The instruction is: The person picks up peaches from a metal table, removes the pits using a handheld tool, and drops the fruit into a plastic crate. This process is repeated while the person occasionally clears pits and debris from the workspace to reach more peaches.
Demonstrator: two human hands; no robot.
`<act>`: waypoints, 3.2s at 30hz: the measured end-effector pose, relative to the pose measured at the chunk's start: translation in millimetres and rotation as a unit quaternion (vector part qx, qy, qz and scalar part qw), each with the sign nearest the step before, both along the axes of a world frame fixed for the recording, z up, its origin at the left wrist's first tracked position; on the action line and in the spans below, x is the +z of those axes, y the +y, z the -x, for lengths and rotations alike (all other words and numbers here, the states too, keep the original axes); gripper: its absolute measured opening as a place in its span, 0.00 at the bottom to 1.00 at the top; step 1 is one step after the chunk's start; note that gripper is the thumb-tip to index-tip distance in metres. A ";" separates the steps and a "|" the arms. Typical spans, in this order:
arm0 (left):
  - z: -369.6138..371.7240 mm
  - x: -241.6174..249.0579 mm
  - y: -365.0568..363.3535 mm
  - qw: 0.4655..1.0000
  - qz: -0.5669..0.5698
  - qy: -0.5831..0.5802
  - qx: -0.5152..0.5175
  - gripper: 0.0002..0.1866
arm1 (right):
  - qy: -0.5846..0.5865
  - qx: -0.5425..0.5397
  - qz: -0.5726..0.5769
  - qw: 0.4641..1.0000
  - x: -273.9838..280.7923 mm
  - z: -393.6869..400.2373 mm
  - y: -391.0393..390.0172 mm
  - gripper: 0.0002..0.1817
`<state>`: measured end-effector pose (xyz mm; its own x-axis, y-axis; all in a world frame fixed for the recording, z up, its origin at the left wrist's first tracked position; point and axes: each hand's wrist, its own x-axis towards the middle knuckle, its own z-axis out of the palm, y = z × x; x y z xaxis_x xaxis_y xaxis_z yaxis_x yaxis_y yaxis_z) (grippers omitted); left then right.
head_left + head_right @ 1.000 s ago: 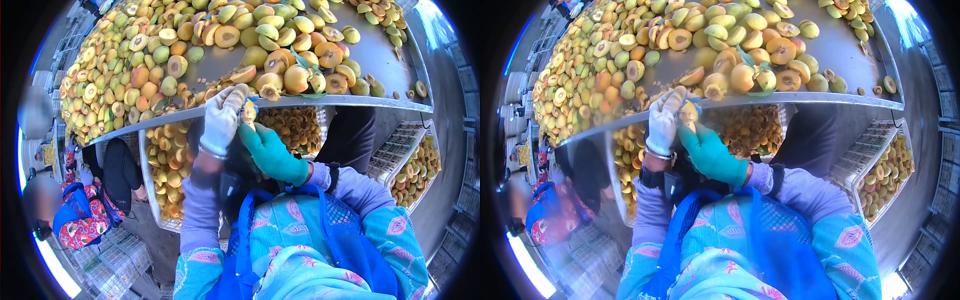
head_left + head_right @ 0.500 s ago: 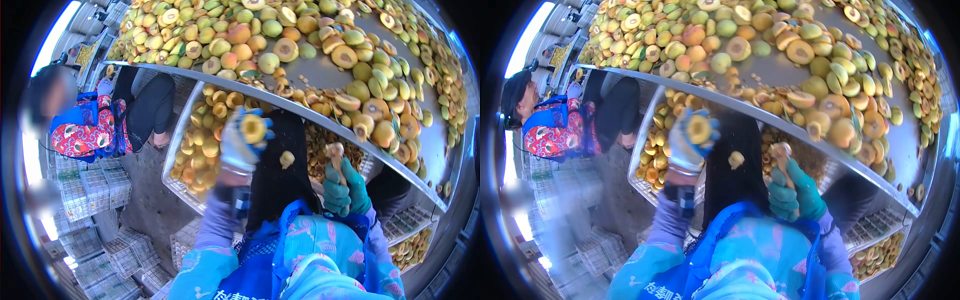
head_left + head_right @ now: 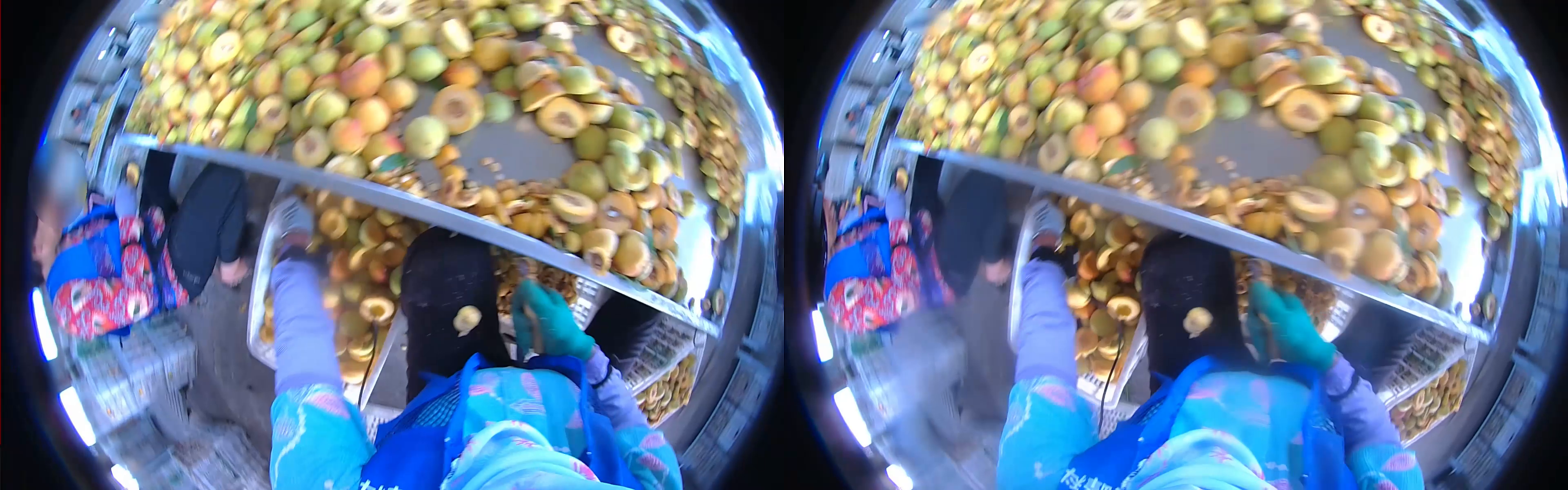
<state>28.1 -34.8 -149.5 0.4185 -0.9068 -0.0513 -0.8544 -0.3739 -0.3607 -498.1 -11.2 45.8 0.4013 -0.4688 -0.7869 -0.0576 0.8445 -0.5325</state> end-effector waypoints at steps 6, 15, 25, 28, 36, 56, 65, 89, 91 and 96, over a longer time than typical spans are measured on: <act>89.0 193.4 -19.3 0.838 0.523 0.109 0.113 0.14 | 0.003 0.058 0.116 0.992 23.8 31.7 -0.8 0.19; 406.1 223.9 -202.6 0.871 0.216 0.052 -0.438 0.14 | -0.084 -0.001 0.169 0.982 39.4 67.2 8.0 0.15; 398.4 254.5 -102.8 0.631 0.213 0.712 -0.221 0.17 | 0.097 -0.099 0.502 0.854 51.5 69.9 -8.3 0.12; 405.5 272.4 -53.1 0.504 0.153 0.849 -0.046 0.15 | 0.149 -0.050 0.563 0.811 68.1 54.1 -13.6 0.13; 432.5 232.3 -17.1 0.311 0.244 0.919 0.019 0.19 | 0.136 -0.064 0.494 0.856 53.3 31.3 3.8 0.15; 420.0 220.4 -12.7 0.394 0.233 0.889 0.025 0.19 | 0.146 -0.001 0.646 0.750 25.7 32.4 12.0 0.21; 429.7 237.0 -10.1 0.472 0.260 0.840 -0.060 0.19 | 0.079 -0.101 0.534 0.835 36.7 27.9 11.8 0.10; 429.2 220.7 -12.5 0.262 0.163 0.950 0.046 0.22 | -0.485 -0.097 -0.141 0.857 51.8 26.2 12.2 0.22; 420.3 219.2 -0.2 0.240 0.141 0.959 0.059 0.22 | -0.432 -0.055 -0.116 0.893 56.9 24.6 17.1 0.22; 379.1 224.8 20.2 0.176 0.203 0.932 0.244 0.23 | -0.541 -0.040 -0.208 0.814 57.6 9.9 18.1 0.21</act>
